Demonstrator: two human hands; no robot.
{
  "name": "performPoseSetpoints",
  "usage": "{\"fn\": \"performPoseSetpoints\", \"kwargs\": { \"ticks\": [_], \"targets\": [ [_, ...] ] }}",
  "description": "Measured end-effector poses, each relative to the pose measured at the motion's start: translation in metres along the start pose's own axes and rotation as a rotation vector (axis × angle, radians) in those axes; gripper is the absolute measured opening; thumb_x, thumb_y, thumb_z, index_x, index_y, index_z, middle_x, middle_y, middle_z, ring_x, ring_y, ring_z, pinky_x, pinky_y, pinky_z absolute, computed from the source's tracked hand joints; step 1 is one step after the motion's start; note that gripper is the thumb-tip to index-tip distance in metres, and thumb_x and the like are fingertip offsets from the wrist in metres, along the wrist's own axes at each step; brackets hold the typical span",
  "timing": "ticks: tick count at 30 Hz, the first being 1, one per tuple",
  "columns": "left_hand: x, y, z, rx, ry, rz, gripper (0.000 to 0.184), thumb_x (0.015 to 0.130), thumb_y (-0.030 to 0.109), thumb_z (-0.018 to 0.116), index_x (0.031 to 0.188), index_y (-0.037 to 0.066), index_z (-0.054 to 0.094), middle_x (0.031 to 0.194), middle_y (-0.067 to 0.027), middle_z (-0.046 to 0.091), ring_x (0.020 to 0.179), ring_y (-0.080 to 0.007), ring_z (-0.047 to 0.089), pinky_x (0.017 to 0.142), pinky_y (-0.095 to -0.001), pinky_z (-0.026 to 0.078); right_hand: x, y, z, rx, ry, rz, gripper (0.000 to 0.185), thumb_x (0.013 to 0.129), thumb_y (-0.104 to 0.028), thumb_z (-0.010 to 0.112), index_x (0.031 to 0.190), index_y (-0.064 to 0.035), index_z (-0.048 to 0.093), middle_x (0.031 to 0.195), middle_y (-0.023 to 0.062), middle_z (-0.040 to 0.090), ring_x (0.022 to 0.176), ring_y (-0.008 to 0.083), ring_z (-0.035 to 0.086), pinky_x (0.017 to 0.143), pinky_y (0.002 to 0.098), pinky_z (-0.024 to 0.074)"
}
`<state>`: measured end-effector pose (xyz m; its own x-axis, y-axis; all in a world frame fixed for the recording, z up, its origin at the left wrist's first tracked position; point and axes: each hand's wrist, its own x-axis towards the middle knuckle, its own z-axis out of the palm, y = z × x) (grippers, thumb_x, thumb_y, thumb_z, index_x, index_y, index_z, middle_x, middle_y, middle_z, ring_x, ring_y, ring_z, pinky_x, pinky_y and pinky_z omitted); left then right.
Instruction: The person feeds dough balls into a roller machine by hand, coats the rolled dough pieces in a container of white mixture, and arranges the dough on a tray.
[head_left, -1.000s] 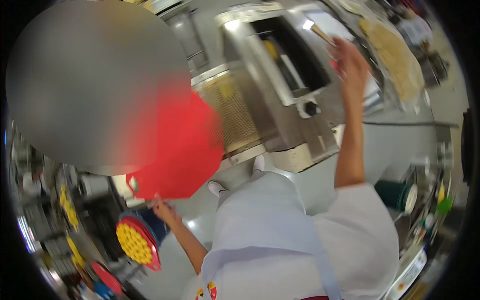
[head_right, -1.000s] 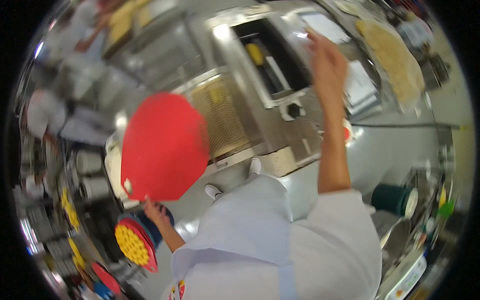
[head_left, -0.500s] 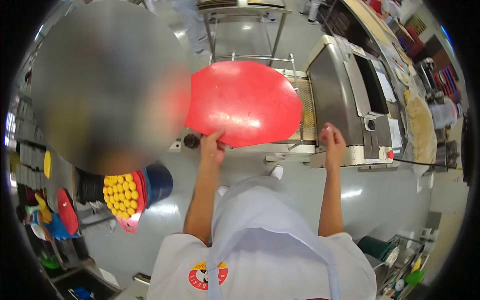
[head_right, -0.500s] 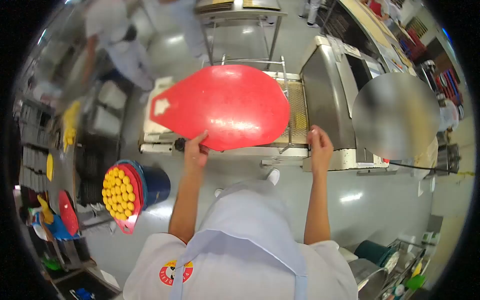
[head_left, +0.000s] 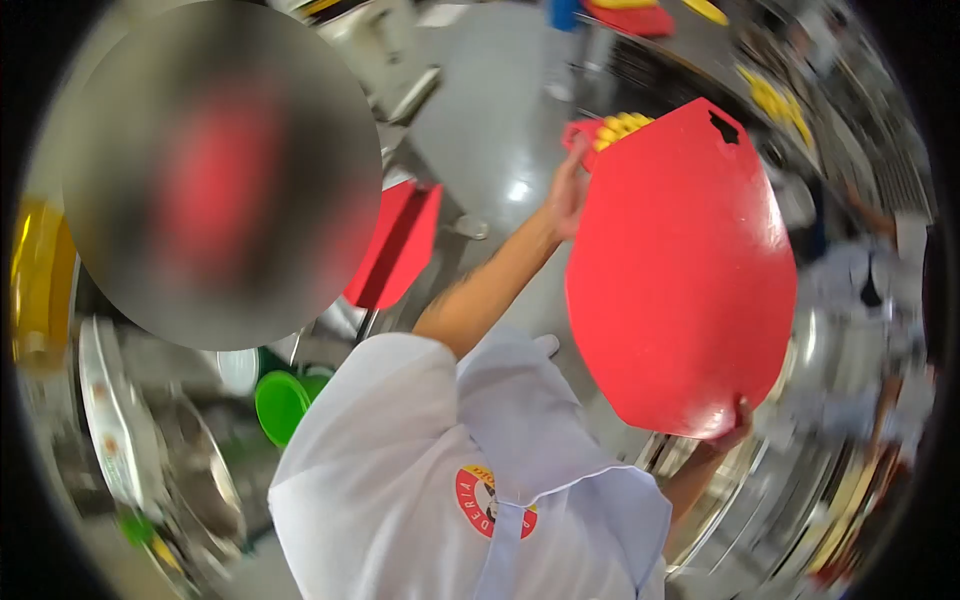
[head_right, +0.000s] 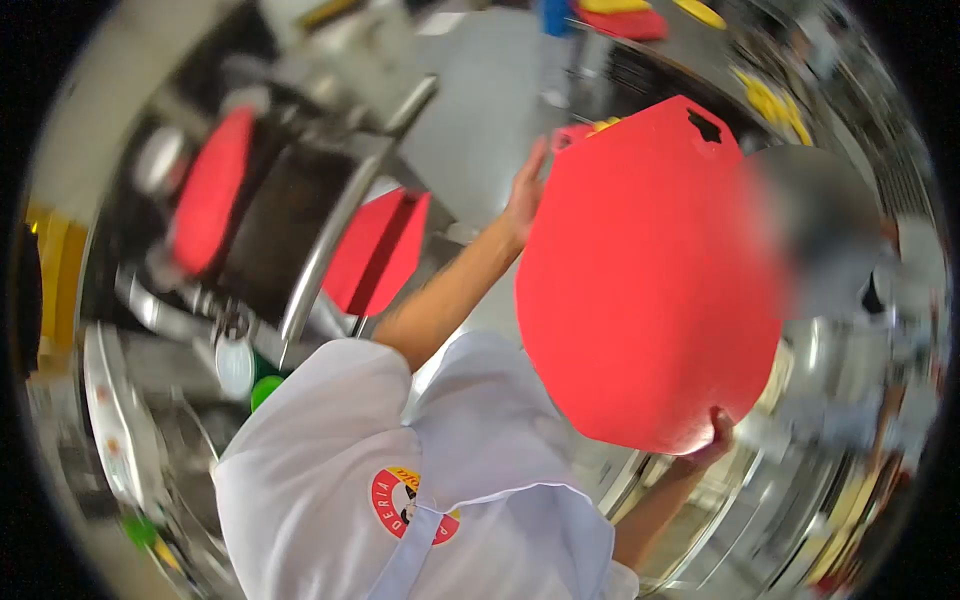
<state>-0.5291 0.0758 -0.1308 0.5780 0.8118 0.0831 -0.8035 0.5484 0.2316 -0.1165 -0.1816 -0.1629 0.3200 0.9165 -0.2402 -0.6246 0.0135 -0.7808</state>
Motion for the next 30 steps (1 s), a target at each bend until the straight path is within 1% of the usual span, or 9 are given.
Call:
{"fn": "performPoseSetpoints", "kwargs": {
  "ticks": [3,6,9,16,18,22,23,26,30],
  "targets": [
    [-0.149,0.018,-0.022,-0.085,-0.061,0.169,0.096,0.086,0.079,0.046,0.157,0.016,0.027,0.162,-0.0113,0.027,0.147,-0.0313,0.03,0.116,-0.0543,0.031,0.021,0.068,0.095,0.116,-0.336,0.047,0.068,0.082,-0.013,0.063,0.144,-0.0005,0.041,0.134,0.0165,0.057,0.119,0.0345,0.06,0.1,0.0498,0.0511],
    [-0.251,-0.053,0.019,-0.065,-0.03,0.358,0.102,0.081,0.069,0.066,0.158,0.02,0.02,0.165,-0.0062,0.016,0.151,-0.0319,0.019,0.118,-0.0577,0.025,0.004,0.106,0.193,0.074,-0.467,0.156,0.065,0.081,-0.003,0.062,0.143,-0.0014,0.042,0.134,0.0141,0.057,0.122,0.0316,0.058,0.102,0.0475,0.0495],
    [-0.289,-0.054,0.051,0.358,0.328,0.61,0.084,0.087,0.041,0.074,0.153,0.013,0.029,0.154,-0.0097,0.038,0.134,-0.03,0.046,0.114,-0.0536,0.035,-0.034,0.157,0.294,0.083,-0.519,0.296,0.062,0.084,0.001,0.06,0.143,-0.0038,0.043,0.132,0.0125,0.058,0.121,0.0289,0.058,0.105,0.0453,0.0473],
    [-0.378,0.126,0.038,0.348,0.779,1.305,0.06,0.083,-0.005,0.064,0.139,-0.001,0.044,0.13,-0.0155,0.059,0.121,-0.0304,0.058,0.107,-0.0466,0.047,-0.058,0.277,0.482,0.319,-1.073,0.565,0.061,0.099,-0.023,0.057,0.151,-0.006,0.03,0.148,0.0092,0.044,0.135,0.0286,0.045,0.11,0.0511,0.0397],
    [-0.442,0.192,0.019,0.504,0.735,1.318,0.06,0.081,-0.005,0.064,0.138,-0.002,0.045,0.13,-0.0163,0.059,0.122,-0.0308,0.058,0.108,-0.0464,0.047,-0.025,0.305,0.542,0.399,-1.204,0.796,0.058,0.102,-0.025,0.05,0.152,-0.0053,0.028,0.151,0.0111,0.041,0.139,0.0302,0.041,0.11,0.0517,0.0387],
    [-0.538,0.311,-0.009,0.445,0.802,1.323,0.055,0.084,-0.003,0.065,0.136,-0.004,0.047,0.129,-0.018,0.06,0.117,-0.0307,0.062,0.102,-0.0444,0.051,-0.015,0.412,0.674,-0.078,-1.238,0.687,0.051,0.092,-0.004,0.061,0.14,-0.0025,0.044,0.135,0.0128,0.056,0.127,0.0265,0.055,0.105,0.0454,0.0462],
    [-0.569,0.344,-0.046,0.388,0.804,1.334,0.05,0.092,0.014,0.065,0.136,-0.002,0.048,0.132,-0.0182,0.058,0.123,-0.0321,0.057,0.107,-0.0454,0.046,-0.027,0.433,0.706,-0.045,-1.252,0.717,0.048,0.09,-0.003,0.062,0.135,-0.0024,0.047,0.13,0.0124,0.059,0.122,0.0257,0.058,0.101,0.0461,0.0494],
    [-0.574,0.346,-0.045,0.143,0.452,1.582,0.056,0.098,0.039,0.058,0.137,-0.001,0.048,0.139,-0.0195,0.051,0.132,-0.0324,0.049,0.113,-0.0464,0.038,-0.066,0.505,0.762,-0.007,-1.309,0.821,0.036,0.088,-0.001,0.064,0.123,-0.0019,0.055,0.117,0.011,0.065,0.107,0.0243,0.066,0.086,0.0476,0.0581],
    [-0.543,0.259,-0.096,0.077,0.788,1.477,0.064,0.099,0.051,0.053,0.142,0.004,0.046,0.145,-0.0196,0.045,0.129,-0.0333,0.049,0.111,-0.049,0.04,-0.113,0.583,0.796,-0.064,-1.251,0.898,0.035,0.091,-0.002,0.062,0.125,-0.0049,0.056,0.114,0.0115,0.066,0.103,0.0257,0.068,0.085,0.0465,0.0594]
  ]
}}
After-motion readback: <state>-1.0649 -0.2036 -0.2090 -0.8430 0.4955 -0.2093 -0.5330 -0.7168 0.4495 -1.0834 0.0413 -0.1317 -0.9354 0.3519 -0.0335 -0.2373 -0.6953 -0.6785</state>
